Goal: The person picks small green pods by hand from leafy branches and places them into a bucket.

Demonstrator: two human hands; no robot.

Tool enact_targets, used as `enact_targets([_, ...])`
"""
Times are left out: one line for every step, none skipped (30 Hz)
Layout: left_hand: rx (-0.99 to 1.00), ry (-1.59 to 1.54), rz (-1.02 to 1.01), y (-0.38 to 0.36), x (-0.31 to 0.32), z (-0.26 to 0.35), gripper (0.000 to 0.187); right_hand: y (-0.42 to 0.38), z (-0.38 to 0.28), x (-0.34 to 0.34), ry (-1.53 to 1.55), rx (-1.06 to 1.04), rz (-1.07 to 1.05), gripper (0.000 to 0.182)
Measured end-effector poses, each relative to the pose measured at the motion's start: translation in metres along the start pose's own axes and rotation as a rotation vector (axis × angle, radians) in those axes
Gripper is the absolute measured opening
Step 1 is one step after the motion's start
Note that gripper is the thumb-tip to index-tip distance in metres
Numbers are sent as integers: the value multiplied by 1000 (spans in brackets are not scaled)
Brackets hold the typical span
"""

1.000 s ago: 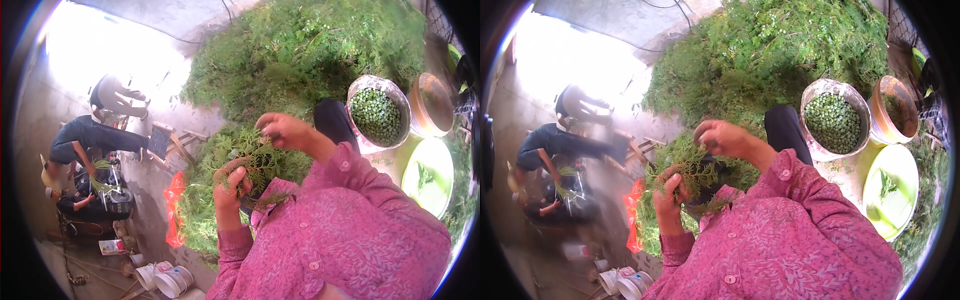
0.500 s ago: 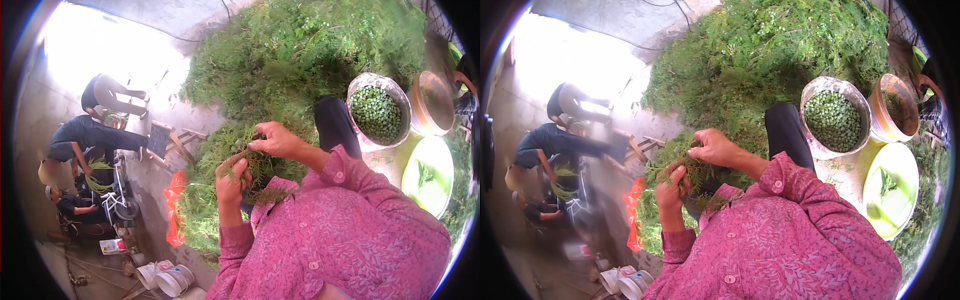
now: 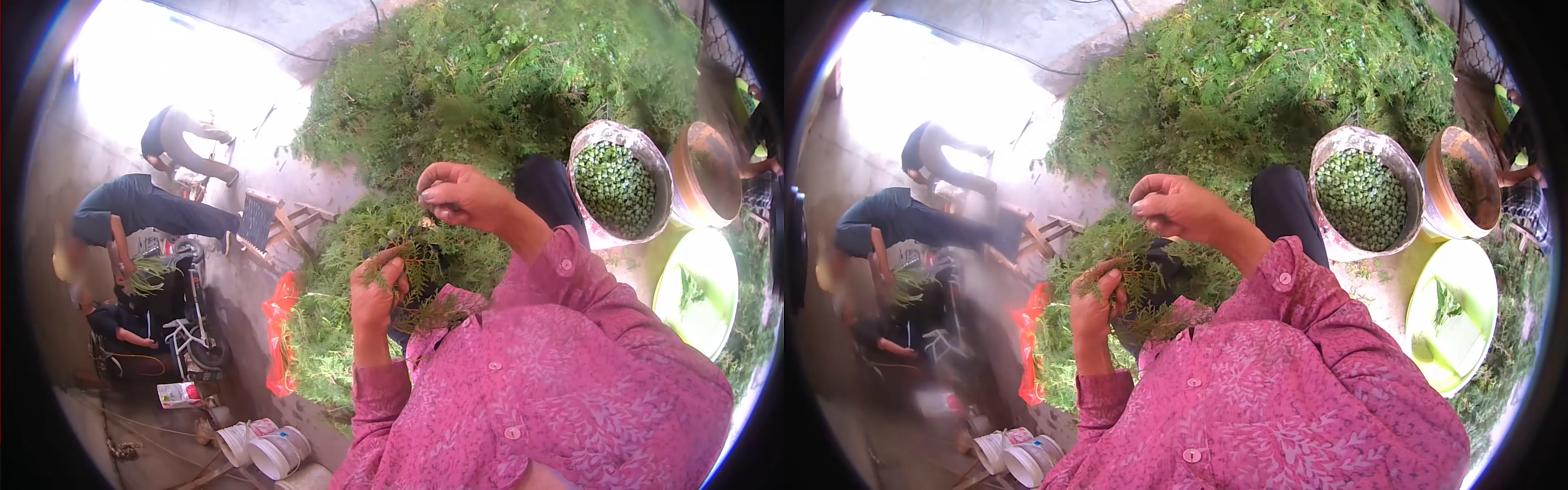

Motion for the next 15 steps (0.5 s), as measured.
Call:
enact_targets([-7,23,-9,0,1,-1,27,0,0,3,-127,5,11,16])
enact_targets([-7,22,-7,1,0,-1,27,0,0,10,-128,7,9,16])
enact_targets([-18,43,-16,1,1,-2,27,0,-6,17,-380,-82,22,17])
enact_targets([-29,64,-26,1,1,-3,26,-1,-11,24,-633,-171,34,19])
enact_targets([-30,64,-25,0,1,-2,26,2,-6,25,-664,-266,-10,23])
enact_targets([-38,103,-32,0,3,-1,25,1,-7,27,-663,-265,-12,23])
enact_targets([-48,143,-38,-1,4,0,24,-1,-12,39,-782,-310,-82,25])
enact_targets([-50,143,-35,-2,4,2,24,-4,-14,50,-899,-354,-154,28])
enact_targets([-52,191,-63,-3,6,3,22,-3,-11,52,-941,-318,-172,28])
enact_targets([-52,239,-92,-3,8,4,20,-1,-11,52,-941,-317,-172,28])
enact_targets([-53,240,-93,-3,7,3,20,1,-8,56,-1003,-307,-242,32])
enact_targets([-48,255,-126,-3,9,3,17,2,-3,59,-1065,-295,-313,35])
enact_targets([-43,270,-158,-3,11,2,15,3,-3,57,-1065,-294,-312,35])
enact_targets([-44,269,-158,-3,11,2,15,6,3,53,-1079,-242,-324,36])
enact_targets([-36,306,-170,-4,13,3,14,7,6,52,-1094,-190,-335,37])
Point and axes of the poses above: each hand's wrist, its own y-axis towards the middle knuckle, its own x-axis out of the palm, z = x × y, the point moved 8 cm from there along y, towards the middle knuckle, and after that the axes turned 1 degree about -x, right-handed, at the moved point
